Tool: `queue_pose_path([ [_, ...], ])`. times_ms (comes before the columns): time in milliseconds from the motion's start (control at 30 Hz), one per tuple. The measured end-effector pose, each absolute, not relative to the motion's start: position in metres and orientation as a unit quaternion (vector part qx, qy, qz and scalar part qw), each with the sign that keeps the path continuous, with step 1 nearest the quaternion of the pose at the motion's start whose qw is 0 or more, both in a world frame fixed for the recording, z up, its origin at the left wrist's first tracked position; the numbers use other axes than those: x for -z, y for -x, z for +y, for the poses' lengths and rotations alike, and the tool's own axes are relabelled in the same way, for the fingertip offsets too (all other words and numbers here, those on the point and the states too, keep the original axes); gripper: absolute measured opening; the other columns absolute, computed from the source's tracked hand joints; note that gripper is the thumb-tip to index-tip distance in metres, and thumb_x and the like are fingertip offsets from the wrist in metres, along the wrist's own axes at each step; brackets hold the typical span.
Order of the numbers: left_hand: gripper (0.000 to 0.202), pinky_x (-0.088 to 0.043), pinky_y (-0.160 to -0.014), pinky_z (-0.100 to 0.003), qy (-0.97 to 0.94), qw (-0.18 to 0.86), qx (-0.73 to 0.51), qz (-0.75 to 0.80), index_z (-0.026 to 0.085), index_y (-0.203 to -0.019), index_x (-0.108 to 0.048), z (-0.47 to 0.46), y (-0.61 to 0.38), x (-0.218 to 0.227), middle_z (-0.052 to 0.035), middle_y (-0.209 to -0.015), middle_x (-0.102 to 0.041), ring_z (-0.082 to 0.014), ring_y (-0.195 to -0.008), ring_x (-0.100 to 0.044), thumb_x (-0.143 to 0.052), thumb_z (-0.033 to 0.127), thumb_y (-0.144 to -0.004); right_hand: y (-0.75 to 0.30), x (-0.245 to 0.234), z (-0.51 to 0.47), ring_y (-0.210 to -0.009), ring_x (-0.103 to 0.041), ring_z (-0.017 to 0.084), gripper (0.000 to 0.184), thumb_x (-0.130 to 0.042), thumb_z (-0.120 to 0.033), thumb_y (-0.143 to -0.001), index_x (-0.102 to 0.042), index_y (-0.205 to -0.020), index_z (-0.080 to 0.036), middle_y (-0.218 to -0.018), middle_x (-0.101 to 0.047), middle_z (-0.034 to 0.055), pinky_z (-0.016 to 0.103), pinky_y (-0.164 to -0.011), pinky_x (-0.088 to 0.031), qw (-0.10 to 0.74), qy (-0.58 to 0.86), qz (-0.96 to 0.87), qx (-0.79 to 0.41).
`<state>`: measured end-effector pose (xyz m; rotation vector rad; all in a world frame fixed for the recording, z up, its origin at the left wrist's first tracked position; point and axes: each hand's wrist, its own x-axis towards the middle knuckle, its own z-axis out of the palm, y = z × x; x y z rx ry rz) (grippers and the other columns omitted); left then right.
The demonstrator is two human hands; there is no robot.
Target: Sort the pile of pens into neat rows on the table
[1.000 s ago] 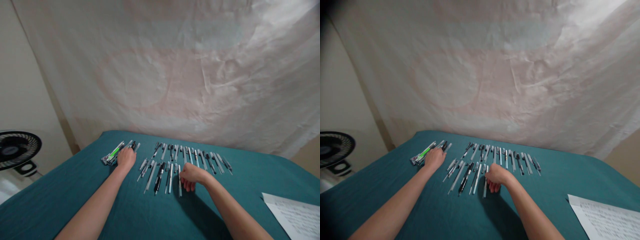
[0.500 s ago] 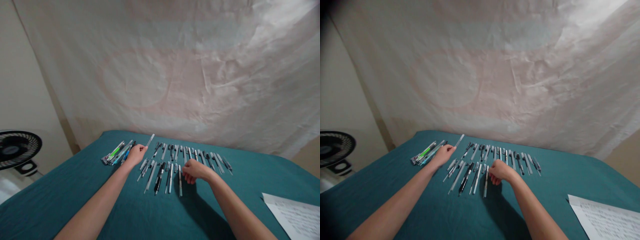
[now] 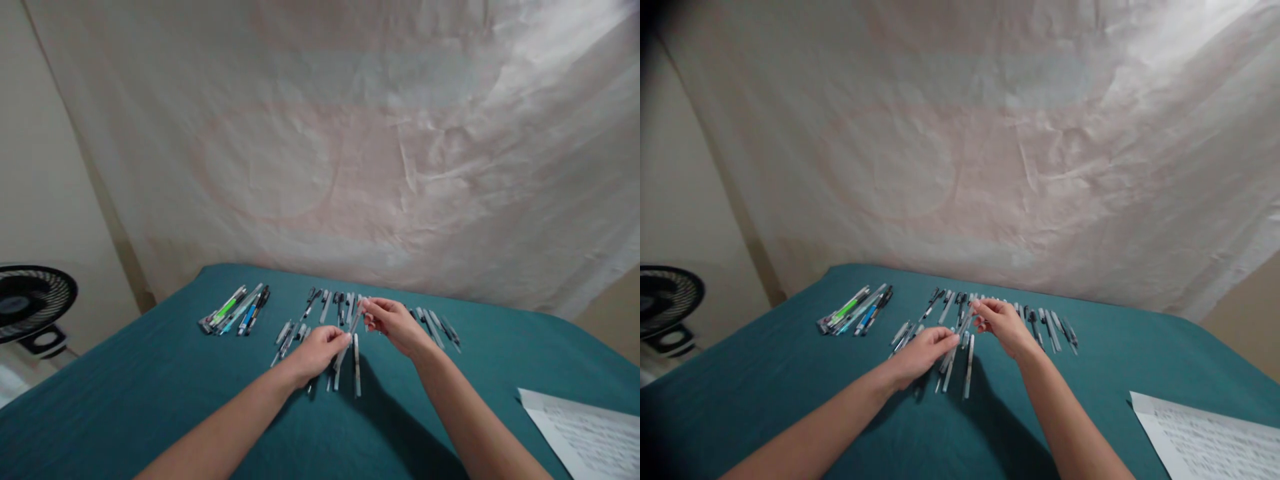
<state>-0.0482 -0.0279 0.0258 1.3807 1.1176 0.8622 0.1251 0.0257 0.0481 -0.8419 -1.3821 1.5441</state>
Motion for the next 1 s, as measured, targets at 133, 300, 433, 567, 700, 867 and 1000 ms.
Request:
queue_pose_path([
  [133,0.037,-0.037,-0.061,-0.024,-0.5,0.648,-0.388,0.424,0.013,-0.084,-0.055,-0.028,0.038,-0.028,-0.0034,-0.076,-0.055,-0.0122,-0.067,-0.051,-0.049,0.048,-0.073,-0.124,-0.047,0.025,-0.052,-0.048,0.007,0.03,-0.062,-0.041,-0.067,-0.063,-0.078,-0.013,-0.064,-0.056,0.0002,0.019,-0.044,-0.036,0.411,0.354,-0.573,-0.614],
  [300,0.037,-0.038,-0.063,-0.024,-0.439,0.664,-0.454,0.4,0.013,-0.089,-0.053,-0.023,0.027,-0.033,-0.0044,-0.08,-0.054,-0.0111,-0.068,-0.05,-0.051,0.046,-0.074,-0.118,-0.045,0.023,-0.044,-0.042,0.006,0.03,-0.06,-0.039,-0.068,-0.063,-0.083,-0.013,-0.052,-0.05,-0.0037,0.018,-0.038,-0.031,0.396,0.364,-0.609,-0.583],
  [433,0.035,-0.032,-0.053,-0.02,-0.43,0.646,-0.487,0.401,0.012,-0.084,-0.054,-0.021,0.019,-0.03,-0.0018,-0.073,-0.051,-0.0078,-0.059,-0.044,-0.051,0.045,-0.074,-0.116,-0.046,0.023,-0.043,-0.041,0.006,0.029,-0.058,-0.038,-0.07,-0.062,-0.083,-0.013,-0.053,-0.049,-0.0041,0.017,-0.038,-0.031,0.4,0.361,-0.618,-0.572],
  [567,0.033,-0.027,-0.049,-0.019,-0.445,0.612,-0.517,0.4,0.012,-0.081,-0.053,-0.022,0.009,-0.024,-0.0005,-0.069,-0.05,-0.0065,-0.055,-0.04,-0.048,0.044,-0.076,-0.116,-0.046,0.021,-0.044,-0.04,0.006,0.03,-0.057,-0.043,-0.07,-0.061,-0.077,-0.014,-0.052,-0.047,-0.0043,0.017,-0.039,-0.03,0.394,0.357,-0.625,-0.571],
  [700,0.031,-0.027,-0.048,-0.019,-0.468,0.577,-0.52,0.422,0.013,-0.081,-0.052,-0.027,0.003,-0.02,-0.0001,-0.069,-0.05,-0.0069,-0.055,-0.039,-0.046,0.043,-0.077,-0.118,-0.041,0.013,-0.042,-0.037,0.005,0.034,-0.055,-0.047,-0.07,-0.06,-0.075,-0.014,-0.054,-0.047,-0.0039,0.018,-0.038,-0.027,0.392,0.376,-0.634,-0.551],
  [867,0.029,-0.021,-0.043,-0.018,-0.471,0.577,-0.483,0.46,0.015,-0.074,-0.048,-0.036,0.001,-0.018,0.0043,-0.059,-0.042,-0.004,-0.045,-0.031,-0.044,0.043,-0.078,-0.12,-0.031,0.001,-0.039,-0.032,0.004,0.035,-0.053,-0.05,-0.071,-0.059,-0.075,-0.015,-0.056,-0.049,-0.0036,0.018,-0.037,-0.023,0.405,0.408,-0.611,-0.545],
  [1000,0.027,-0.018,-0.04,-0.017,-0.464,0.588,-0.47,0.468,0.017,-0.075,-0.044,-0.041,0.001,-0.016,0.0084,-0.051,-0.032,-0.0031,-0.039,-0.023,-0.04,0.042,-0.081,-0.119,-0.025,-0.003,-0.04,-0.03,0.005,0.037,-0.053,-0.051,-0.07,-0.058,-0.069,-0.014,-0.052,-0.046,-0.0042,0.019,-0.038,-0.022,0.4,0.424,-0.606,-0.541],
])
